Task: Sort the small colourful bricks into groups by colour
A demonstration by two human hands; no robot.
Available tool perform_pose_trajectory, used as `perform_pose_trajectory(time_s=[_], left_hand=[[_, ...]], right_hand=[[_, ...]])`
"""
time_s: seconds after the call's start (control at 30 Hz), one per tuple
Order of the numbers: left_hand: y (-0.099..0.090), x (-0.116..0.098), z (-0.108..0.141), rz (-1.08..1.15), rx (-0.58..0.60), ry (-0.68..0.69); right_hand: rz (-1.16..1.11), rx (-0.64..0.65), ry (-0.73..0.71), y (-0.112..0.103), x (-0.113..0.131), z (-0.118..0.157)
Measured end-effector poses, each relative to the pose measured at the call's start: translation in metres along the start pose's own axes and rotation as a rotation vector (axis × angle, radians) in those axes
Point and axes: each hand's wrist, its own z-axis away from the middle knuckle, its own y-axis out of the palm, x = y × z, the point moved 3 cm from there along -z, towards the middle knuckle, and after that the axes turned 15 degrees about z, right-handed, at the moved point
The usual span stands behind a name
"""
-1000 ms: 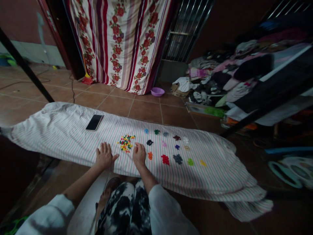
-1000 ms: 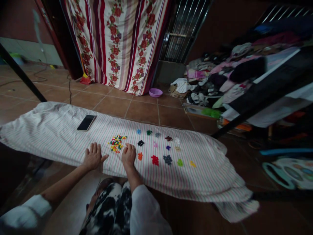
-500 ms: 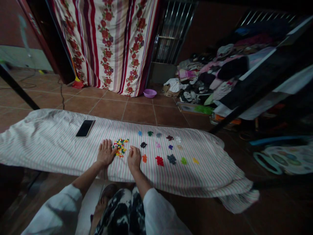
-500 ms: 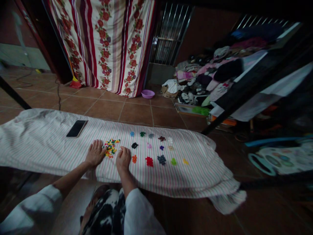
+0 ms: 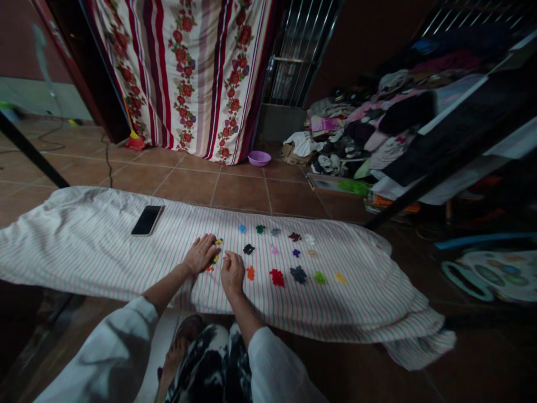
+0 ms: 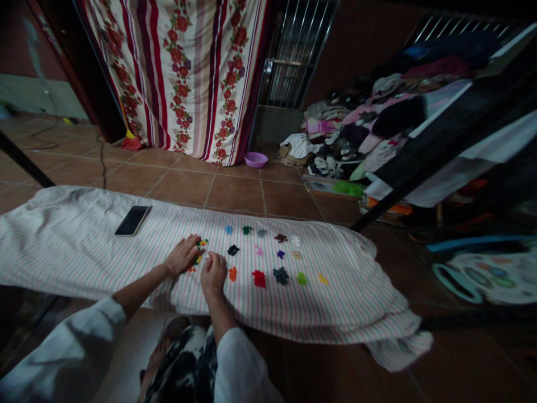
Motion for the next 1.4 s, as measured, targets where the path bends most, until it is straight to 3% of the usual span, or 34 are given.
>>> perform_pose_trajectory(time_s=[0.2, 0.3, 0.43, 0.57, 0.73, 0.87, 1.0, 1.4], left_hand=[[-0.007, -0.024, 0.0, 0.037, -0.091, 0.02], [-0.006, -0.034, 0.02, -0.002, -0.147, -0.078], [0.006, -0.041, 0.061, -0.068, -0.285, -0.314], [0.016, -0.048, 0.079, -0.1, -0.263, -0.349], [0.012, -0.048, 0.062, -0.101, -0.214, -0.368], [0.01, -0.044, 0.043, -0.093, -0.246, -0.386], [0.008, -0.039, 0.027, -0.066, -0.26, -0.316], [0.002, -0.034, -0.025, -0.025, -0.127, -0.152]], right_hand=[[-0.011, -0.009, 0.025, -0.002, 0.001, -0.001], [-0.012, 0.0, 0.035, -0.001, -0.001, 0.0], [-0.007, 0.015, 0.036, 0.001, -0.004, 0.001], [-0.016, 0.019, 0.028, 0.001, -0.002, 0.0], [-0.015, 0.007, 0.046, -0.001, 0.001, 0.0], [0.0, -0.006, 0.036, -0.001, 0.001, 0.0], [0.015, -0.021, 0.026, -0.001, 0.0, 0.0], [-0.007, -0.063, 0.0, -0.001, -0.001, -0.001]])
